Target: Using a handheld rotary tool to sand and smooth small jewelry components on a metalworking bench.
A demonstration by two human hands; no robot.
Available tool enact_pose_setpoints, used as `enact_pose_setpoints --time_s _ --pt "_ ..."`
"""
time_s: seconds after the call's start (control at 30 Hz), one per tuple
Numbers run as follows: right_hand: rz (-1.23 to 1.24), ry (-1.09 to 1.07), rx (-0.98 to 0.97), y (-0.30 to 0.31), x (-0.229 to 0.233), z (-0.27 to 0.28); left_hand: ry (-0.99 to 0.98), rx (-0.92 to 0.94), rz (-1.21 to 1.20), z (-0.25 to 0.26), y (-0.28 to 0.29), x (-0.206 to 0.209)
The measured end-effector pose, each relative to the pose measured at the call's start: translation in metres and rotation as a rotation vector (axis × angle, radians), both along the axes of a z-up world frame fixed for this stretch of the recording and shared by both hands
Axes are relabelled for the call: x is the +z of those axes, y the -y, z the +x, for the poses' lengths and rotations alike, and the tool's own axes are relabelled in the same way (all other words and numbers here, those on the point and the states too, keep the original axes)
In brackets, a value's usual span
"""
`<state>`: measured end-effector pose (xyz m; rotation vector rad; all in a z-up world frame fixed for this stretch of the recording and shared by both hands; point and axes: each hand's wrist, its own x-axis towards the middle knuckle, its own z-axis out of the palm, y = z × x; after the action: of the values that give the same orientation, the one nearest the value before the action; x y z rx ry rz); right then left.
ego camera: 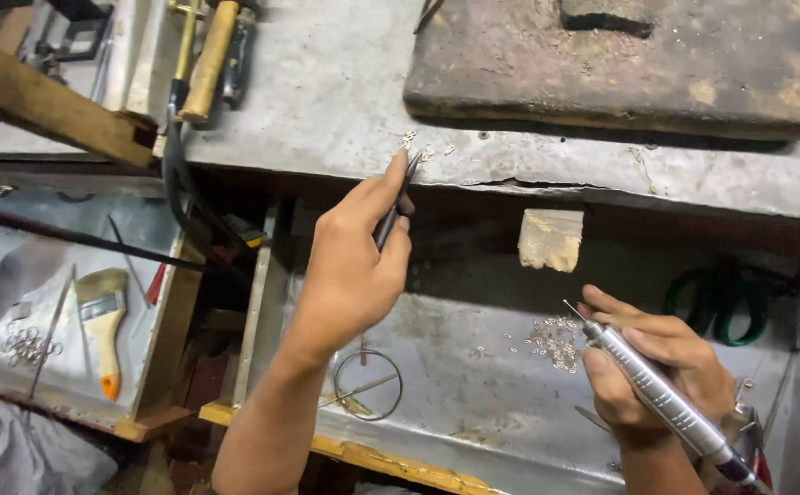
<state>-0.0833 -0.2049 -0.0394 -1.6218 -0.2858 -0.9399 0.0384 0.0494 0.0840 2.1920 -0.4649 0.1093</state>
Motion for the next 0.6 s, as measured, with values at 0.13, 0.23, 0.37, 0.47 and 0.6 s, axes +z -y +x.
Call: enact_pose_setpoints --time_s 0.13,0.23,0.37,0.47,0.6 --pt "-0.062 -0.116 0.168 0.025 -0.017 -0.008 -0.030 -0.033 0.043 -0.015 -0.012 0.009" --pt "-0.038 -0.042 0.126 0.015 -0.005 0.000 0.082 -0.041 0.007 -0.037 -0.014 -0.002" --pt "-0.042 0.153 -0.074 0.000 0.009 0.008 0.166 -0.034 -0.046 -0.053 -0.010 -0.061" --pt "-0.045 0.118 -0.133 0.002 0.005 0.005 0.170 -0.096 0.004 -0.063 -0.011 -0.122" --pt "-0.136 0.091 -0.224 0.005 0.000 0.004 0.152 -0.211 0.218 -0.078 -0.010 -0.187"
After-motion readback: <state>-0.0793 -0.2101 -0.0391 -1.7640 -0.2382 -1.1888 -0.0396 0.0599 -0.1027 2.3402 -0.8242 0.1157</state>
